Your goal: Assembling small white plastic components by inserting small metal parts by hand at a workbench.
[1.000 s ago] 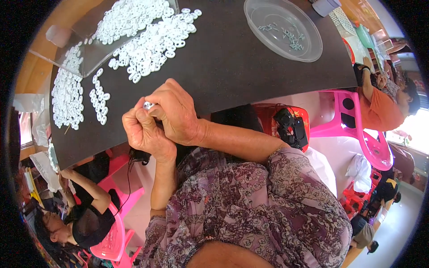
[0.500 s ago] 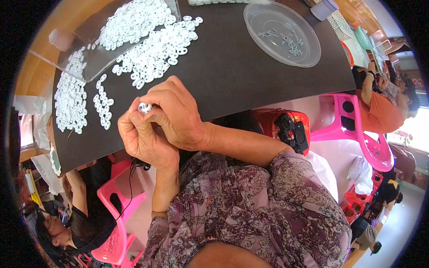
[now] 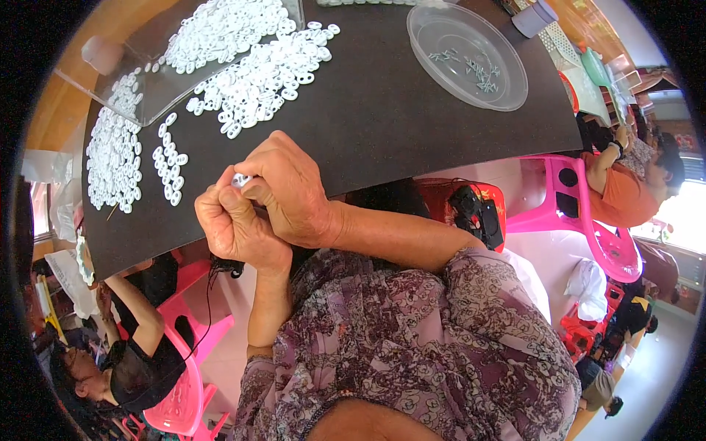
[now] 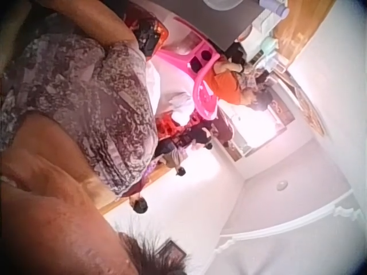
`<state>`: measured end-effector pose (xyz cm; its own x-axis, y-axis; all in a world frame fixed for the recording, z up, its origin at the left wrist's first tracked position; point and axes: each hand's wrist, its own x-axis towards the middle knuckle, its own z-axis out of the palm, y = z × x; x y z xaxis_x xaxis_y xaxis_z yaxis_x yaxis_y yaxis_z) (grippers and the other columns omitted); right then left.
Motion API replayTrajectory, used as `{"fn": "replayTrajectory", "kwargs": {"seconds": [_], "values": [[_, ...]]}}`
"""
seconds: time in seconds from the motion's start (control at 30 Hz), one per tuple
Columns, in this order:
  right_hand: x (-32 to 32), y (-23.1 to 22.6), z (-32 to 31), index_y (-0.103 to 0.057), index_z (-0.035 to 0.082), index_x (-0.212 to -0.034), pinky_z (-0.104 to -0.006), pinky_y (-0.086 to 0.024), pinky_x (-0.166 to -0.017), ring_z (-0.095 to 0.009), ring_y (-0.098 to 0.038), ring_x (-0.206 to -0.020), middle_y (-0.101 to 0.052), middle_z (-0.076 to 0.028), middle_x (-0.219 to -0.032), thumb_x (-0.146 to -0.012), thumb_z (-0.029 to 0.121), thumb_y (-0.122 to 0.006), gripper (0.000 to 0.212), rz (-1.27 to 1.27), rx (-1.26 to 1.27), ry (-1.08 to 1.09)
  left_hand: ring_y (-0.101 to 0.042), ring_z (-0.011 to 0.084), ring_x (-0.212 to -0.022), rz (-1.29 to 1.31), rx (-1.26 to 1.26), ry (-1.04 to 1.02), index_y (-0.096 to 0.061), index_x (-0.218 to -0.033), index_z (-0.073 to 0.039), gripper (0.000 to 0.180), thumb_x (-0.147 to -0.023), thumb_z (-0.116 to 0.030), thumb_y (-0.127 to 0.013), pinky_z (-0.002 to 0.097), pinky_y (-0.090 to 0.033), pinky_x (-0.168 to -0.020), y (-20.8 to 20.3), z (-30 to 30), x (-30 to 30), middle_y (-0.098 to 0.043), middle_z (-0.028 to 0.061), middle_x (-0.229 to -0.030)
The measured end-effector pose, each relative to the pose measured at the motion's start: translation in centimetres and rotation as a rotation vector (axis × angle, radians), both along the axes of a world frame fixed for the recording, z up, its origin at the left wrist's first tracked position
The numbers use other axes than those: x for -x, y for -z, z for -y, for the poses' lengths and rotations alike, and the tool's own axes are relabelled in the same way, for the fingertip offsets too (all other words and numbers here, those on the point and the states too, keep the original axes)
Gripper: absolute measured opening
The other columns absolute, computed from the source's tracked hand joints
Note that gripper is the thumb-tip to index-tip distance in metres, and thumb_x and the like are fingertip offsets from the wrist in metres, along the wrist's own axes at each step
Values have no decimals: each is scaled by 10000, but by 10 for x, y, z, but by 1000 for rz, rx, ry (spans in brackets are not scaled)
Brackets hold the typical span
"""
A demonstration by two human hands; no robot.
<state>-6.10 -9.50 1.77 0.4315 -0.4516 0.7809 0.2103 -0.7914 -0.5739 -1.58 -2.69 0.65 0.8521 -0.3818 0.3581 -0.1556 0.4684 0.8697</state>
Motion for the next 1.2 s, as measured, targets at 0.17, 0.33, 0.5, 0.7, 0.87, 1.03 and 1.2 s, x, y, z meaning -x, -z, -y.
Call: {"fn": "replayTrajectory", "kwargs": {"seconds": [0.17, 0.33, 0.5, 0.7, 0.87, 1.03, 1.2], "values": [[-4, 2, 0, -548, -5, -936, -315, -431, -560, -227, -514, -642, -572, -117, -770, -799, 2, -594, 145, -16, -39, 3, -491, 61, -737, 36, -104, -70, -551, -941, 41, 214, -948, -167, -505, 194, -437, -652, 0, 1, -3, -550, 33, -833], [4, -3, 14, -550, 14, -899, -346, -420, -608, -268, -501, -677, -559, -87, -787, -753, 15, -608, 158, -62, -55, 32, -562, 145, -860, -20, -162, 1, -589, -1045, 60, 189, -925, -35, -480, 272, -458, -758, -7, 7, 0, -600, 96, -957], [24, -6, 34, -576, 13, -823, -335, -422, -605, -249, -514, -678, -572, -79, -771, -736, 2, -627, 101, -133, -125, 96, -586, 161, -708, 220, -401, 121, -587, -1134, 12, 249, -902, -15, -500, 271, -488, -634, -10, 10, 0, -630, 108, -878], [59, -44, 108, -629, 15, -883, -267, -446, -629, -129, -558, -690, -607, -51, -756, -757, 44, -655, 131, -221, -302, 332, -547, 61, -684, 107, -375, 218, -593, -1127, 11, 264, -915, -142, -554, 185, -430, -593, -2, 9, -6, -641, 57, -850], [75, -76, 156, -633, -4, -909, -244, -463, -660, -98, -571, -710, -620, -41, -761, -789, 75, -635, 144, -378, -358, 370, -557, 73, -655, 104, -389, 207, -616, -1076, 15, 226, -909, -121, -549, 194, -441, -568, -2, 5, -17, -649, 67, -814], [48, -132, 234, -626, 8, -840, -400, -466, -647, -338, -586, -737, -609, -170, -761, -795, 130, -562, 145, -191, 396, 465, -559, 80, -669, 98, -453, 208, -614, -1053, 28, 209, -897, -97, -555, 197, -442, -570, -6, 7, -28, -637, 66, -816], [47, -158, 277, -634, 21, -816, -401, -464, -687, -327, -597, -771, -615, -178, -784, -681, 104, -645, 158, -462, 490, 712, -588, 146, -704, 448, -499, -52, -623, -1012, 17, 173, -850, -36, -599, 260, -480, -646, -4, 20, -52, -625, 93, -839]]}}
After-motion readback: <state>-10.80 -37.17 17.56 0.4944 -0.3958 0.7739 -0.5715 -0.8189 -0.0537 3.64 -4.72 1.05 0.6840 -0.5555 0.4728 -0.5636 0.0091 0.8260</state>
